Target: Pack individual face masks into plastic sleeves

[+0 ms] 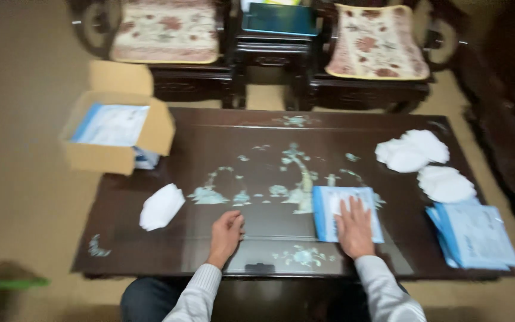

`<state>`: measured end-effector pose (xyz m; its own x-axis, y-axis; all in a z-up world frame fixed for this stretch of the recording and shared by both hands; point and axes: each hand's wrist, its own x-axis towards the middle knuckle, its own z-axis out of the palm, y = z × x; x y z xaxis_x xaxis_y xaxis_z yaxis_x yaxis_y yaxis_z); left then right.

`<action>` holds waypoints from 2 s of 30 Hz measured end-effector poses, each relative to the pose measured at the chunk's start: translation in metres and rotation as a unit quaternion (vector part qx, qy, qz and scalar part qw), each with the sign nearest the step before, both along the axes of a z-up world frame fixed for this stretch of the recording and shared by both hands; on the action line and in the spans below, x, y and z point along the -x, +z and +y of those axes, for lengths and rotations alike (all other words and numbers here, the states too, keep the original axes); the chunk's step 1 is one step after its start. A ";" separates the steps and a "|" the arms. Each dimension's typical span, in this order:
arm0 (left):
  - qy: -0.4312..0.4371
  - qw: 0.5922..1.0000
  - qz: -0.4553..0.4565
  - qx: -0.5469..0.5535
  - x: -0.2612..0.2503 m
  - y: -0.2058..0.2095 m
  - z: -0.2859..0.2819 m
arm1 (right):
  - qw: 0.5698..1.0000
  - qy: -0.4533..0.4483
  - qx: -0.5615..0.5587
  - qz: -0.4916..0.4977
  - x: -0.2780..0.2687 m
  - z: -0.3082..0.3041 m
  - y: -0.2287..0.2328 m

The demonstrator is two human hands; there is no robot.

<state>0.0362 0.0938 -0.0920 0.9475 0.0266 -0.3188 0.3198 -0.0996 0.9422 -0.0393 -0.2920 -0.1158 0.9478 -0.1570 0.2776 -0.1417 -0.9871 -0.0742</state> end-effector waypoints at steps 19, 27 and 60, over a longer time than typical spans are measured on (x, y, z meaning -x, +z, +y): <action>0.131 0.876 -0.109 -0.452 -0.043 0.002 0.204 | 0.997 0.019 -0.076 0.005 0.003 0.011 0.017; 0.117 0.876 -0.103 -0.457 -0.045 0.005 0.204 | 0.996 0.002 -0.092 0.016 0.002 0.013 0.020; 0.116 0.916 -0.088 -0.374 -0.047 0.021 0.199 | 0.996 0.021 -0.080 -0.029 0.004 0.007 0.009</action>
